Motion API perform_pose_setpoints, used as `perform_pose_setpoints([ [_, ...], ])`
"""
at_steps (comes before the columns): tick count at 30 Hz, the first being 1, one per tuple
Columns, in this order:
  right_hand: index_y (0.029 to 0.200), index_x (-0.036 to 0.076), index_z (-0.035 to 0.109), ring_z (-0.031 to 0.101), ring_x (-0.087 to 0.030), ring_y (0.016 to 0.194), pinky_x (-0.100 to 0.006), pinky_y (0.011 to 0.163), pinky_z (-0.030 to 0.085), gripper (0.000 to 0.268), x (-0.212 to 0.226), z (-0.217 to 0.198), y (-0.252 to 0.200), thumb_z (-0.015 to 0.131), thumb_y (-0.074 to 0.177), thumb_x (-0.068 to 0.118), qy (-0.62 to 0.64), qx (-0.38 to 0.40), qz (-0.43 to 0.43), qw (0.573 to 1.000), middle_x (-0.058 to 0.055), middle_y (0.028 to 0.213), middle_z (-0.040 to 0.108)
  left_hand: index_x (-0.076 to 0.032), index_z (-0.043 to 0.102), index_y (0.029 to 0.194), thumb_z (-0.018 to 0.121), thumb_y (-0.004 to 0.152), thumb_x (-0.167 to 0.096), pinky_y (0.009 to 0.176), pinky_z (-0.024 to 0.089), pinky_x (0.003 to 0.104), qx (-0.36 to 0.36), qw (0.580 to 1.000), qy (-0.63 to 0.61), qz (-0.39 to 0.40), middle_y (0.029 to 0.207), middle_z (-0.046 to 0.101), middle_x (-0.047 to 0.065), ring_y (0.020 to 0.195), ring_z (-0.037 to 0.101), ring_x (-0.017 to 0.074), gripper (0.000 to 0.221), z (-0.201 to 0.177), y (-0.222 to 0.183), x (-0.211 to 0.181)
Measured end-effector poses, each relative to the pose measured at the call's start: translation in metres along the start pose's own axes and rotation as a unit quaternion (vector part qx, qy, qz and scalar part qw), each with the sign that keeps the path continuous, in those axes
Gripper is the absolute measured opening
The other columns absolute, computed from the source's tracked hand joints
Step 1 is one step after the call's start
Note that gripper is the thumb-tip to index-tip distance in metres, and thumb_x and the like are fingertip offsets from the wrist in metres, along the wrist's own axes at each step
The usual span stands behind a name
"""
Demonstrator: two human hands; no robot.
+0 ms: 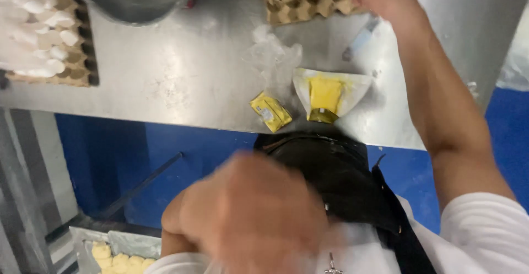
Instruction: Unwrap and scoop butter for baking preparation.
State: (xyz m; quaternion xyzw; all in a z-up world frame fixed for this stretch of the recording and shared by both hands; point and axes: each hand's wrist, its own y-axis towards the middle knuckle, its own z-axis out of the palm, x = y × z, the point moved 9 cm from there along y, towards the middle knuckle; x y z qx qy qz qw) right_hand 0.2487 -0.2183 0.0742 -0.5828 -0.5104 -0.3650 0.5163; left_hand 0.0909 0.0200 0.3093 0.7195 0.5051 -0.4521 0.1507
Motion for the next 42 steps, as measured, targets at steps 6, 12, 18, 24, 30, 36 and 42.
perform_pose_setpoints([
  [6,0.117,0.001,0.069,0.068,-0.018,0.066,-0.033,0.060,0.051,0.021,-0.063,-0.065,-0.156,0.061,0.104,0.015,-0.202,-0.088,0.046,0.974,-0.009,0.080,0.070,0.001,0.073,0.084,0.058,0.102,-0.040,0.066,0.054,0.045,0.073,0.991,0.069,-0.094,0.073,0.070,0.021,0.066,0.070,0.0373,0.047,0.127,0.050,0.161],
  [12,0.121,0.001,0.074,0.052,-0.016,0.067,-0.032,0.060,0.043,0.024,-0.090,-0.073,-0.241,0.061,0.106,0.014,-0.116,-0.101,0.131,0.979,-0.006,0.076,0.061,0.013,0.068,0.085,0.057,0.097,-0.036,0.059,0.060,0.040,0.206,0.939,-0.050,-0.270,0.073,0.073,0.022,0.057,0.073,0.0290,0.052,0.225,0.061,0.266],
  [18,0.122,0.008,0.069,0.058,-0.012,0.066,-0.031,0.061,0.049,0.025,-0.103,-0.031,-0.283,0.057,0.102,0.016,-0.132,-0.074,0.140,0.978,-0.004,0.076,0.063,0.005,0.074,0.095,0.057,0.087,-0.016,0.067,0.061,0.040,0.200,0.966,0.047,-0.156,0.084,0.076,0.021,0.067,0.075,0.0292,0.028,0.247,0.107,0.299],
  [24,0.138,0.017,0.060,0.063,-0.030,0.064,-0.043,0.065,0.051,0.035,-0.093,0.003,-0.290,0.054,0.103,0.017,-0.212,-0.056,0.166,0.962,-0.016,0.073,0.066,-0.011,0.077,0.099,0.064,0.091,-0.033,0.082,0.055,0.047,0.026,0.981,0.149,-0.118,0.097,0.075,0.016,0.091,0.070,0.0370,0.027,0.182,0.123,0.246],
  [30,0.135,0.013,0.057,0.067,-0.043,0.079,-0.052,0.072,0.053,0.033,-0.088,0.043,-0.298,0.053,0.102,0.011,-0.302,-0.068,-0.011,0.951,-0.021,0.092,0.070,-0.003,0.073,0.103,0.066,0.090,-0.028,0.081,0.054,0.045,0.052,0.993,0.089,-0.061,0.095,0.073,0.020,0.089,0.071,0.0374,0.029,0.183,0.097,0.241],
  [36,0.152,0.019,0.049,0.066,-0.041,0.064,-0.052,0.058,0.054,0.060,-0.111,0.071,-0.283,0.052,0.094,0.005,-0.377,-0.043,0.035,0.924,-0.019,0.091,0.068,0.005,0.072,0.100,0.069,0.086,-0.014,0.080,0.054,0.045,0.042,0.998,0.049,-0.003,0.094,0.071,0.026,0.087,0.070,0.0403,0.024,0.184,0.090,0.247],
  [42,0.155,0.017,0.046,0.065,-0.042,0.063,-0.054,0.058,0.053,0.071,-0.130,0.071,-0.266,0.053,0.086,0.004,-0.441,-0.011,0.049,0.896,-0.020,0.086,0.067,0.006,0.073,0.096,0.076,0.085,-0.016,0.076,0.052,0.047,0.025,0.997,0.075,0.002,0.092,0.070,0.028,0.085,0.068,0.0422,0.024,0.180,0.087,0.244],
])
